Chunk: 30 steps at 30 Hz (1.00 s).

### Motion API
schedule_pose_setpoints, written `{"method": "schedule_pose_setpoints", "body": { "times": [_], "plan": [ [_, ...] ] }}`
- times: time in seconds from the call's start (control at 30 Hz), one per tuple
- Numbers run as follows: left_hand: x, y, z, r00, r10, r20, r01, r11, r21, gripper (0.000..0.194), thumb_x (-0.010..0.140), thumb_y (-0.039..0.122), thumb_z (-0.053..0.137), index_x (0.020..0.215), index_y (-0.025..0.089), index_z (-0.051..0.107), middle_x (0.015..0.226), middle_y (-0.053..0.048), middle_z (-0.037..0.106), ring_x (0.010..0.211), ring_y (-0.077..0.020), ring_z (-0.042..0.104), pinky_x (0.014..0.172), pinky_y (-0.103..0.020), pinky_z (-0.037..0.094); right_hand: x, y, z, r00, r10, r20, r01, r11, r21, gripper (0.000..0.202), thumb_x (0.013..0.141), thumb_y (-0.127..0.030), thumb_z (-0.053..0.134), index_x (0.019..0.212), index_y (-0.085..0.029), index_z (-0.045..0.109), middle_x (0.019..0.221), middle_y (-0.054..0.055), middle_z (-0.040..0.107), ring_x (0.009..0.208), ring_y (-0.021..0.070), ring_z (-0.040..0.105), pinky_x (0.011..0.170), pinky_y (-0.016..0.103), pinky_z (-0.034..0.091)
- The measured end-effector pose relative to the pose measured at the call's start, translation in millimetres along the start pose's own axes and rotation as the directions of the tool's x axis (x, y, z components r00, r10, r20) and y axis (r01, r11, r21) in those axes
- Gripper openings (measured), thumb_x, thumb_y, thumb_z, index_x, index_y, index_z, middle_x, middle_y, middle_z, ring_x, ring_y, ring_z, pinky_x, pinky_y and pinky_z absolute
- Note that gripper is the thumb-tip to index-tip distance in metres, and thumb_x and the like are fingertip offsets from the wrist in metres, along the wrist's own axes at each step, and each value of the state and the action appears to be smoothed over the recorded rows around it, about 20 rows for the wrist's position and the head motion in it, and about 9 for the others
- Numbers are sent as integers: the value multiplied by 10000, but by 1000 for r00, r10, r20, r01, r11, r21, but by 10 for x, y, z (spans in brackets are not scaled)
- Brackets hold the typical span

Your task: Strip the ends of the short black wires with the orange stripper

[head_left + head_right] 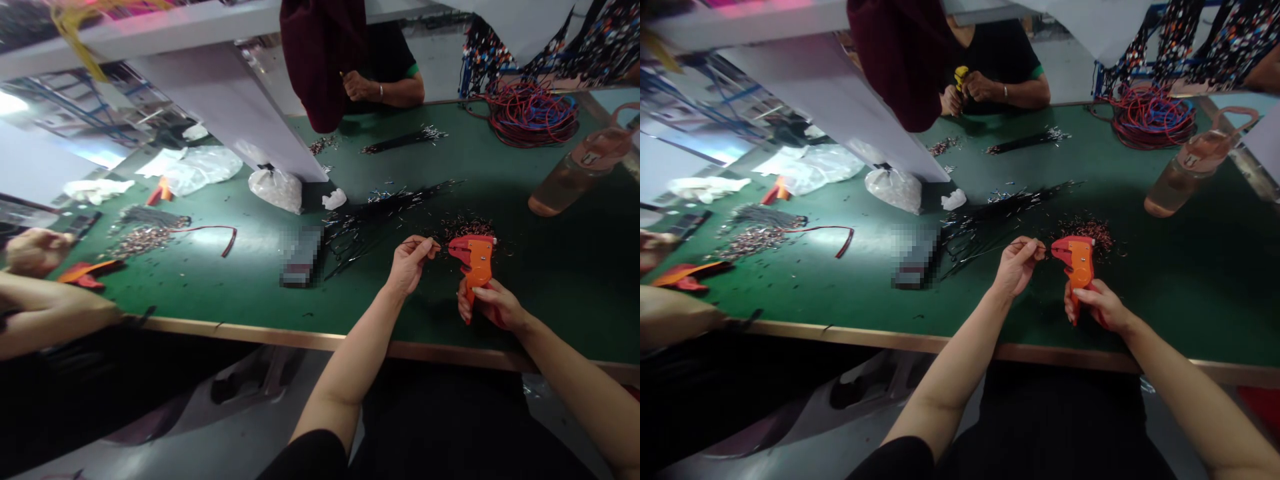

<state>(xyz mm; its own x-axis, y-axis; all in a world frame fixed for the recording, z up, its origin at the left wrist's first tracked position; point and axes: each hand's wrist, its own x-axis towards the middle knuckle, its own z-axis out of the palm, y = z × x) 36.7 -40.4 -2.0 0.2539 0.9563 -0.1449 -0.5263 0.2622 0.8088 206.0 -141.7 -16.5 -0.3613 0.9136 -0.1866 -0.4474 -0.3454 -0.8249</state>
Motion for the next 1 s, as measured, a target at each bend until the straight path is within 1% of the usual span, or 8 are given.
{"method": "schedule_pose_setpoints", "body": {
  "times": [0.17, 0.27, 0.4, 0.53, 0.73, 0.83, 1.0],
  "plan": [
    [-3, 12, 3, 1000, 4, 8, -4, 1000, -10, 359, 543, 397, 893, 608, 168, 625, 651, -2, 681, 534, -58, 505, 580, -220, 437, 2, -19, -15, 999, 22, 25, -22, 1000, 2, 314, 781, -420, 728, 915, -147, 648, 712, 33, 634, 628, 178, 628, 572, 312, 512],
    [0, 10, -7, 1000, 4, 14, -4, 1000, -7, 342, 581, 374, 880, 613, 169, 608, 655, -1, 672, 540, -61, 506, 592, -227, 442, -1, -32, -17, 999, 28, 39, -28, 1000, -4, 310, 790, -412, 717, 932, -145, 649, 743, 44, 639, 660, 183, 632, 593, 316, 516],
    [-1, 11, -22, 999, 8, 34, -8, 1000, -1, 317, 620, 353, 863, 635, 170, 605, 669, -3, 670, 553, -66, 517, 606, -231, 447, -3, -46, -16, 999, 13, 33, -13, 1000, -10, 315, 789, -415, 719, 941, -147, 654, 744, 39, 638, 669, 182, 632, 605, 317, 523],
    [-13, 27, -19, 999, 8, 37, -9, 999, 38, 333, 602, 384, 870, 622, 177, 610, 669, -11, 675, 558, -79, 524, 602, -245, 449, -5, -60, -15, 999, 0, 35, 0, 1000, -23, 335, 777, -431, 731, 939, -146, 664, 755, 46, 651, 675, 191, 638, 609, 323, 530],
    [-23, 37, -5, 998, 32, 52, -34, 999, 36, 367, 563, 420, 887, 605, 181, 612, 646, -4, 675, 548, -79, 516, 611, -251, 449, -8, -59, -18, 998, 7, 64, -2, 997, -71, 347, 789, -447, 727, 925, -134, 662, 756, 49, 655, 675, 180, 641, 609, 306, 528],
    [-22, 27, -13, 999, 31, 43, -32, 999, 37, 351, 571, 399, 884, 607, 177, 614, 647, -7, 675, 547, -78, 515, 603, -250, 439, -6, -59, -17, 998, 6, 65, -1, 996, -90, 343, 798, -441, 722, 930, -131, 658, 754, 51, 653, 669, 176, 635, 608, 306, 525],
    [-22, 18, -19, 998, 35, 59, -36, 999, 18, 323, 600, 370, 874, 620, 168, 622, 654, -17, 676, 555, -77, 517, 613, -249, 440, -3, -68, -5, 998, 8, 55, -2, 992, -124, 355, 793, -458, 725, 911, -131, 659, 741, 51, 650, 658, 172, 628, 605, 304, 520]
  ]
}}
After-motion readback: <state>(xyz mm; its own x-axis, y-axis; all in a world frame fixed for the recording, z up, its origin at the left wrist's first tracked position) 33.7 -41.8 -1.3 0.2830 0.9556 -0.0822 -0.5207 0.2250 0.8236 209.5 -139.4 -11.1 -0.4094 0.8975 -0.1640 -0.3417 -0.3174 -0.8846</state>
